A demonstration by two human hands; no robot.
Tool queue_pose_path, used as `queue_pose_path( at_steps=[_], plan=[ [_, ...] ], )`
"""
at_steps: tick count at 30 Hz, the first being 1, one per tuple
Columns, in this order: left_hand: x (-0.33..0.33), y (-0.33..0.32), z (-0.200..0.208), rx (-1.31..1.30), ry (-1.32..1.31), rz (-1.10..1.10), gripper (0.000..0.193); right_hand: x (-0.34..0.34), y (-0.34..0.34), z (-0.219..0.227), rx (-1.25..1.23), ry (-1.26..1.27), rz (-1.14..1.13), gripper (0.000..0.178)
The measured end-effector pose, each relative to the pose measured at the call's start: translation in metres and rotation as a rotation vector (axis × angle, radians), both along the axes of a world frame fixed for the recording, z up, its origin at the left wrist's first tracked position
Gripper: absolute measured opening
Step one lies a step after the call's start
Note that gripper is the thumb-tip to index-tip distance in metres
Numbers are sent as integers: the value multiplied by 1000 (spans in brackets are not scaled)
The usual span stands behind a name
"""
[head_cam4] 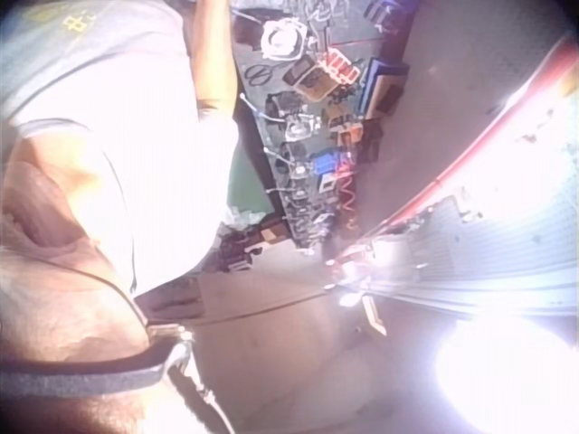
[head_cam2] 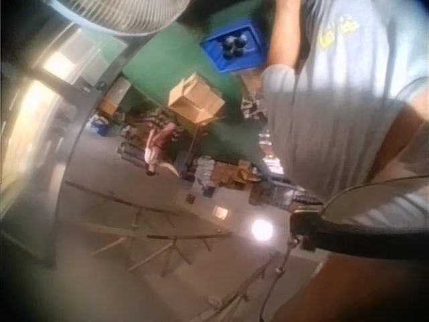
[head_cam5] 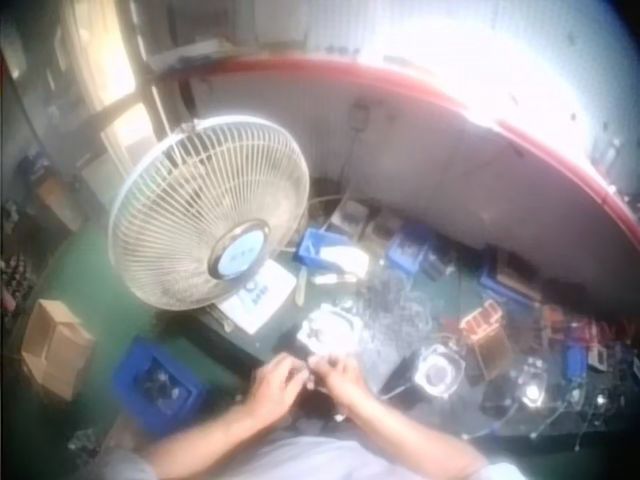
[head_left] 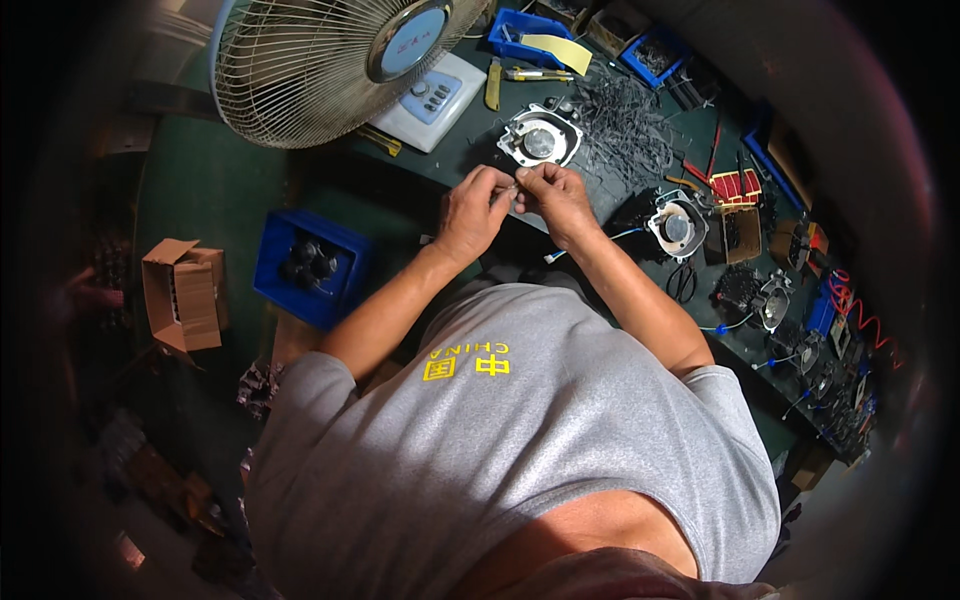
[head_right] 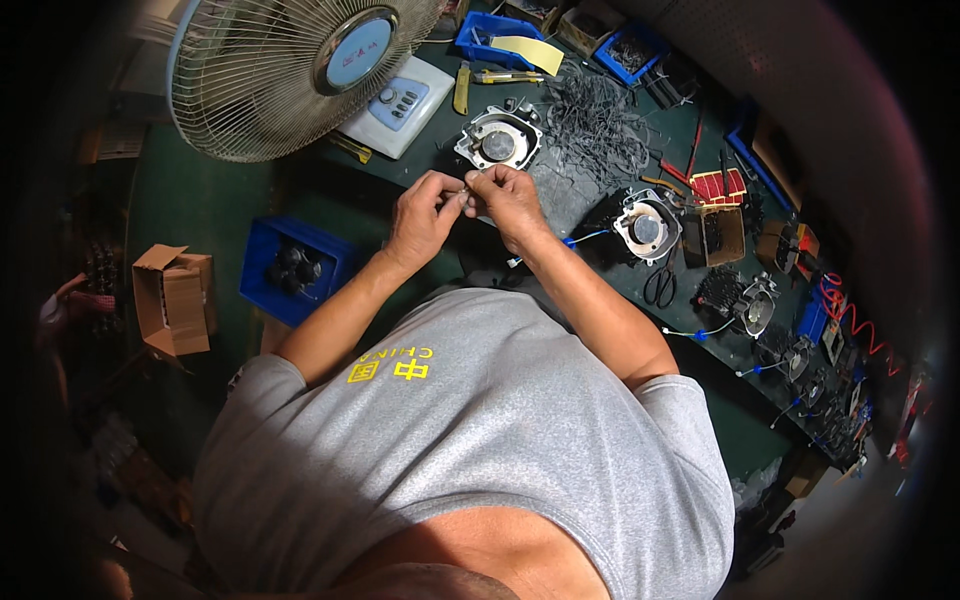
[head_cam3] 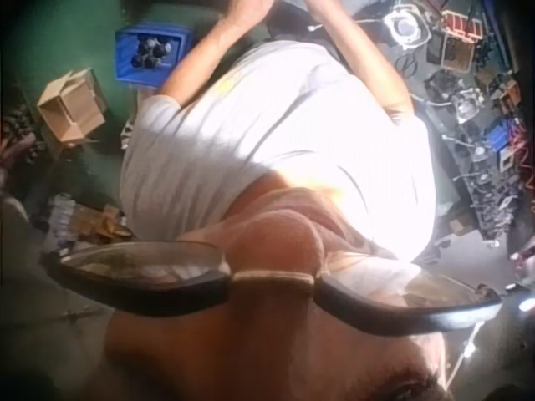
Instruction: The person assembles electrical components on a workbench. They connect wires to motor housings, use a screwdriver to tighten parts, and use pliers to cut and strip wires. The person handles multiple motor units and organizes them on the table.
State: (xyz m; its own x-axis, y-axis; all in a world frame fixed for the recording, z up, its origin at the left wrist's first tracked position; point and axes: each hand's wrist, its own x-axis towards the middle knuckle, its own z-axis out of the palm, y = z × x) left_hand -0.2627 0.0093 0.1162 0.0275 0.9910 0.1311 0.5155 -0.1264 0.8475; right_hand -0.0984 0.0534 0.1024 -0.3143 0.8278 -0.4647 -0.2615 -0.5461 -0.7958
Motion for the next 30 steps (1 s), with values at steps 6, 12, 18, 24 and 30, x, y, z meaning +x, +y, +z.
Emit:
queue_pose_path(
  at_steps=[6, 12, 18, 24, 30],
  plan=[
    [-2, 1, -24, -366, -609, 39, 14, 3, 6, -5, -63, -10, -5, 22],
    [-18, 6, -25, -516, -495, -59, 17, 6, 8, -1, -56, -56, 26, 22],
    [-9, 5, -9, -525, -384, -25, 20, 7, 8, -1, -27, -46, 69, 22],
    [1, 0, -13, -478, -404, 41, 21, 10, 10, -4, 18, -55, 112, 23],
    [6, -1, -14, -477, -479, 78, 24, 9, 9, -5, -11, -15, 72, 22]
  ],
)
